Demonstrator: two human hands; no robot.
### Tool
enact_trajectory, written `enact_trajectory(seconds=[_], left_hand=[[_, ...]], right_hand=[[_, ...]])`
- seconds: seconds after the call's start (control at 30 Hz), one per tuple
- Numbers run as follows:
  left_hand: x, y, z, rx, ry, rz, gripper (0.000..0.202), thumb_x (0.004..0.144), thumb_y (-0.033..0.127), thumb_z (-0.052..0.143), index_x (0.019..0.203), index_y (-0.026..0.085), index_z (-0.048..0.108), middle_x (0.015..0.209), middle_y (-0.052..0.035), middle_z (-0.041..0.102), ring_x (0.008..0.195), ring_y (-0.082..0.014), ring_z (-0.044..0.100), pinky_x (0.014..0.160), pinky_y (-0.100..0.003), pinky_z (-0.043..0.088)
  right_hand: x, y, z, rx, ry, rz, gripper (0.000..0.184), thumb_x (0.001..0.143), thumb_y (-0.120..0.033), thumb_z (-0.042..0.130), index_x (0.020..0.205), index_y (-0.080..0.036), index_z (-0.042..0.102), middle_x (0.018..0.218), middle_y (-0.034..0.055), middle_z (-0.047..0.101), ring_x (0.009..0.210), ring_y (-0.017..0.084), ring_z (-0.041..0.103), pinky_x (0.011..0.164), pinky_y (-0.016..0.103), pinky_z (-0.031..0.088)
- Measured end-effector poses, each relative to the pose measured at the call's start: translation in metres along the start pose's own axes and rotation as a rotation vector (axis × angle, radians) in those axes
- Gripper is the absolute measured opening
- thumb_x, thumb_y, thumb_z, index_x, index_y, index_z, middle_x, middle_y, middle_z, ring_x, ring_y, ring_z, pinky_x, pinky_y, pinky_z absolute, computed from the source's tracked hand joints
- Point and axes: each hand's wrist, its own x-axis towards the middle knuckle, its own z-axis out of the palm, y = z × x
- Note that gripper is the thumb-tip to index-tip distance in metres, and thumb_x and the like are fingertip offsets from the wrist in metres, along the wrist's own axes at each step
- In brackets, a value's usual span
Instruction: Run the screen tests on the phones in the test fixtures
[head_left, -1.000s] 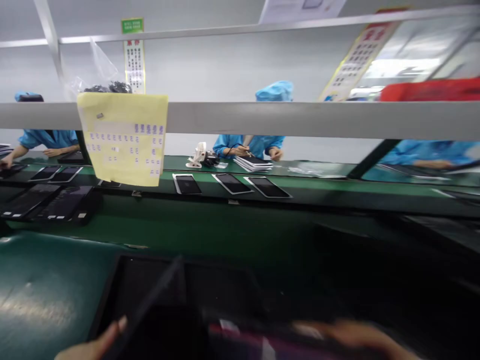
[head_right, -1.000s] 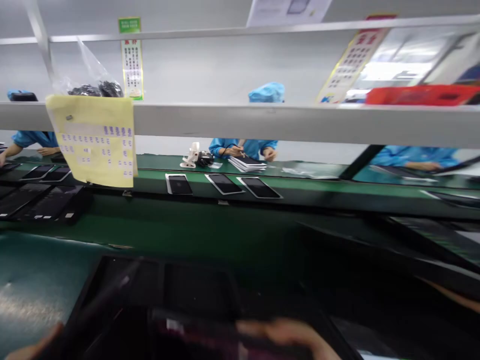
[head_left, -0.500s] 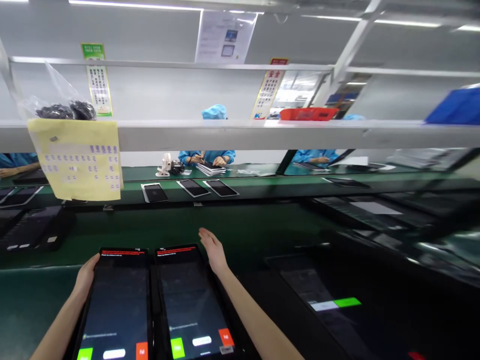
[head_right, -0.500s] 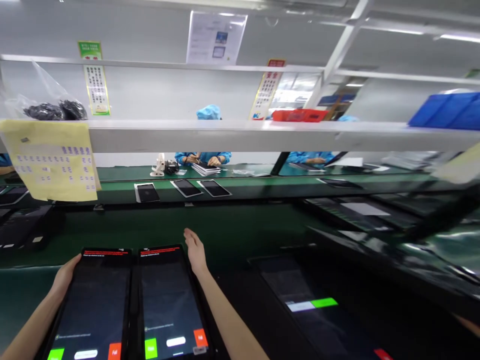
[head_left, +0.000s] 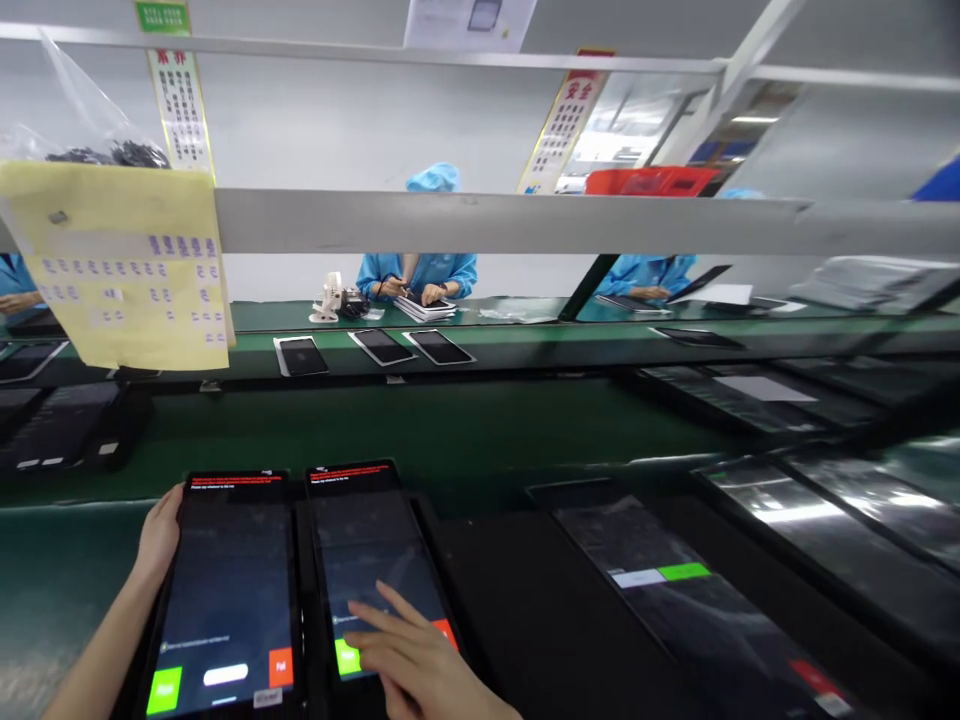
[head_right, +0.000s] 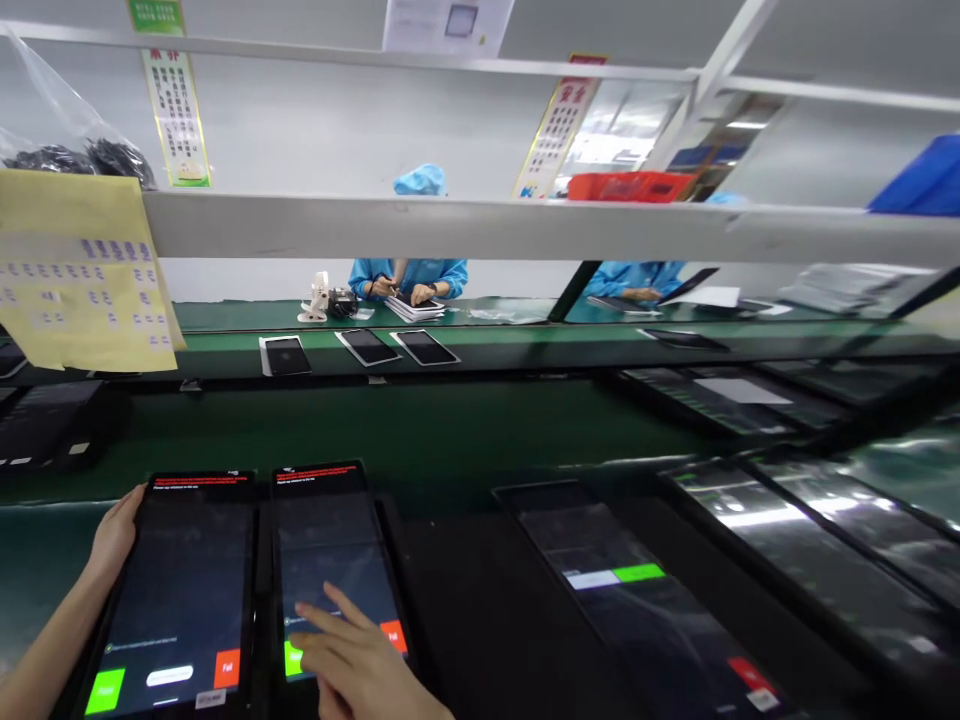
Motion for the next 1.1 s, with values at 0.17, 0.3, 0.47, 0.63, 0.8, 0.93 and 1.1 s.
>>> enact_trajectory(seconds=[0.17,0.3,0.47,0.63,0.8,0.93,1.1], left_hand=[[-0.025,0.022,-0.009,0.002,0.339,0.283,0.047,0.094,0.044,0.034,0.132,0.018,0.045,0.137,-0.0087,0.051,0.132,-0.0218,0.04,0.114,-0.038,0.027],[-0.067,0.004,-0.029,0.238,0.006,0.279,0.049,0.091,0.051,0.038,0.133,0.026,0.044,0.139,-0.0072,0.049,0.136,-0.0265,0.034,0.112,-0.052,0.028],[-0.117,-0.023,-0.054,0.41,-0.194,0.227,0.048,0.092,0.052,0.032,0.135,0.031,0.041,0.138,-0.0032,0.05,0.138,-0.0257,0.029,0.108,-0.061,0.03],[-0.129,-0.025,-0.059,0.441,-0.227,0.2,0.047,0.094,0.05,0.029,0.136,0.031,0.039,0.14,-0.0022,0.048,0.14,-0.0238,0.025,0.11,-0.059,0.029],[-0.132,-0.022,-0.066,0.407,-0.336,0.159,0.052,0.095,0.05,0.029,0.145,0.038,0.019,0.147,0.0002,0.039,0.143,-0.0242,0.01,0.111,-0.06,0.019],[-0.132,-0.018,-0.078,0.395,-0.54,0.155,0.072,0.093,0.051,0.029,0.145,0.035,-0.018,0.152,-0.0041,0.026,0.142,-0.0273,0.0,0.106,-0.066,0.014],[-0.129,-0.017,-0.083,0.492,-0.588,0.253,0.077,0.093,0.048,0.033,0.145,0.031,-0.021,0.154,-0.0075,0.018,0.141,-0.0289,-0.001,0.107,-0.063,0.016]], right_hand=[[0.005,0.003,0.003,-0.035,0.049,-0.06,0.034,0.072,-0.003,0.039,0.097,-0.019,0.056,0.107,0.0024,0.069,0.128,0.022,0.044,0.114,0.051,0.022],[0.003,0.001,0.004,-0.036,0.054,-0.052,0.031,0.072,-0.004,0.039,0.094,-0.018,0.055,0.103,0.0002,0.069,0.128,0.019,0.044,0.116,0.045,0.018],[0.003,-0.001,0.004,-0.026,0.05,-0.069,0.03,0.071,-0.003,0.04,0.093,-0.019,0.054,0.102,-0.0008,0.069,0.129,0.017,0.043,0.118,0.039,0.013],[0.004,-0.002,0.007,-0.038,0.028,-0.052,0.026,0.075,-0.004,0.04,0.09,-0.019,0.054,0.095,0.0,0.07,0.126,0.016,0.046,0.118,0.036,0.012],[-0.001,-0.001,0.004,-0.053,0.023,-0.069,0.031,0.075,-0.002,0.038,0.098,-0.019,0.051,0.103,0.0011,0.068,0.128,0.018,0.043,0.117,0.039,0.016],[-0.002,0.005,0.001,-0.039,0.062,-0.03,0.031,0.076,-0.001,0.037,0.098,-0.02,0.05,0.105,0.0028,0.068,0.129,0.021,0.043,0.114,0.048,0.027],[0.01,0.016,-0.008,-0.067,0.074,0.087,0.028,0.085,-0.004,0.036,0.103,-0.019,0.051,0.116,0.0086,0.065,0.132,0.024,0.039,0.111,0.051,0.033]])
